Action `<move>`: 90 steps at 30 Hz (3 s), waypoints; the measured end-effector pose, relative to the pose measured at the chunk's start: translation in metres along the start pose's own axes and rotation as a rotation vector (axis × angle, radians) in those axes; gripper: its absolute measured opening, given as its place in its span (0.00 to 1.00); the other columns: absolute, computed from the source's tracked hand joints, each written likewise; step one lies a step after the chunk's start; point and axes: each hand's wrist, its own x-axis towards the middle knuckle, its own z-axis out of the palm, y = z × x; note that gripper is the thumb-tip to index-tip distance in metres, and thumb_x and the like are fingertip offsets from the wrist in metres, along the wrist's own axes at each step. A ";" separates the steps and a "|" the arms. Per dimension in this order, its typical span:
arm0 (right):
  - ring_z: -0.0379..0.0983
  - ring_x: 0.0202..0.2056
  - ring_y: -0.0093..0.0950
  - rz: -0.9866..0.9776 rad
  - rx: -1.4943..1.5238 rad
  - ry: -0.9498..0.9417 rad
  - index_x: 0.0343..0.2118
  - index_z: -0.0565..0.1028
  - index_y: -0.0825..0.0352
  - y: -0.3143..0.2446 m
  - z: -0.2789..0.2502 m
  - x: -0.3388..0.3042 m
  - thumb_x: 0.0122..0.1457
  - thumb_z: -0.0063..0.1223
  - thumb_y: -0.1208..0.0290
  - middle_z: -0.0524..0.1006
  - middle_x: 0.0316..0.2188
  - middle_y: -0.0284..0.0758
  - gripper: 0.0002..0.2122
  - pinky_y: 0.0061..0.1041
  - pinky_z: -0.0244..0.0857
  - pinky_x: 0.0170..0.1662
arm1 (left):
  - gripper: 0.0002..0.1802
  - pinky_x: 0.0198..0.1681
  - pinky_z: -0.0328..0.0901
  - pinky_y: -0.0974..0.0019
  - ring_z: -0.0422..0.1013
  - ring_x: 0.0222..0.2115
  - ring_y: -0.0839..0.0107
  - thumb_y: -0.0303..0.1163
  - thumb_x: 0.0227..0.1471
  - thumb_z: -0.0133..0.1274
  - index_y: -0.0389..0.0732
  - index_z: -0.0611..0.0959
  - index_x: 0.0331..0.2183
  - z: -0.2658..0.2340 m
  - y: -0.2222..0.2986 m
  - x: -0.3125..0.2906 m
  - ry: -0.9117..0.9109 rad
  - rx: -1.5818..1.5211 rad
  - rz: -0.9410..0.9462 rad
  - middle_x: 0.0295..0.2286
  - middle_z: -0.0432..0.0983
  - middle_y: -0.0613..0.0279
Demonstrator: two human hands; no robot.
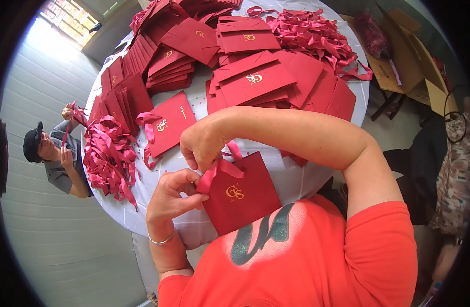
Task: The person threads a ribbon through the holes of a red paper bag, ties it into a bow, and sets it aside before folding the flap of a red envelope.
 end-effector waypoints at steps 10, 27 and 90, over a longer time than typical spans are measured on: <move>0.77 0.25 0.27 -0.017 0.125 0.040 0.32 0.79 0.72 0.006 0.005 -0.006 0.40 0.70 0.74 0.80 0.25 0.38 0.15 0.26 0.69 0.27 | 0.15 0.29 0.70 0.72 0.80 0.23 0.76 0.18 0.38 0.65 0.37 0.80 0.32 0.008 0.000 0.005 0.055 0.117 0.049 0.22 0.81 0.64; 0.79 0.33 0.26 -0.191 0.077 0.406 0.41 0.81 0.73 0.023 0.021 -0.097 0.48 0.58 0.74 0.84 0.36 0.39 0.16 0.27 0.73 0.38 | 0.12 0.25 0.72 0.74 0.77 0.23 0.78 0.16 0.48 0.60 0.31 0.80 0.38 0.005 -0.004 0.007 -0.027 -0.049 -0.079 0.26 0.79 0.64; 0.77 0.30 0.40 -0.341 -0.373 1.292 0.36 0.74 0.66 0.047 0.024 -0.008 0.55 0.58 0.76 0.77 0.27 0.40 0.07 0.36 0.71 0.33 | 0.10 0.20 0.68 0.76 0.75 0.19 0.79 0.15 0.46 0.62 0.31 0.79 0.33 0.005 -0.001 0.002 0.112 0.025 0.021 0.32 0.79 0.60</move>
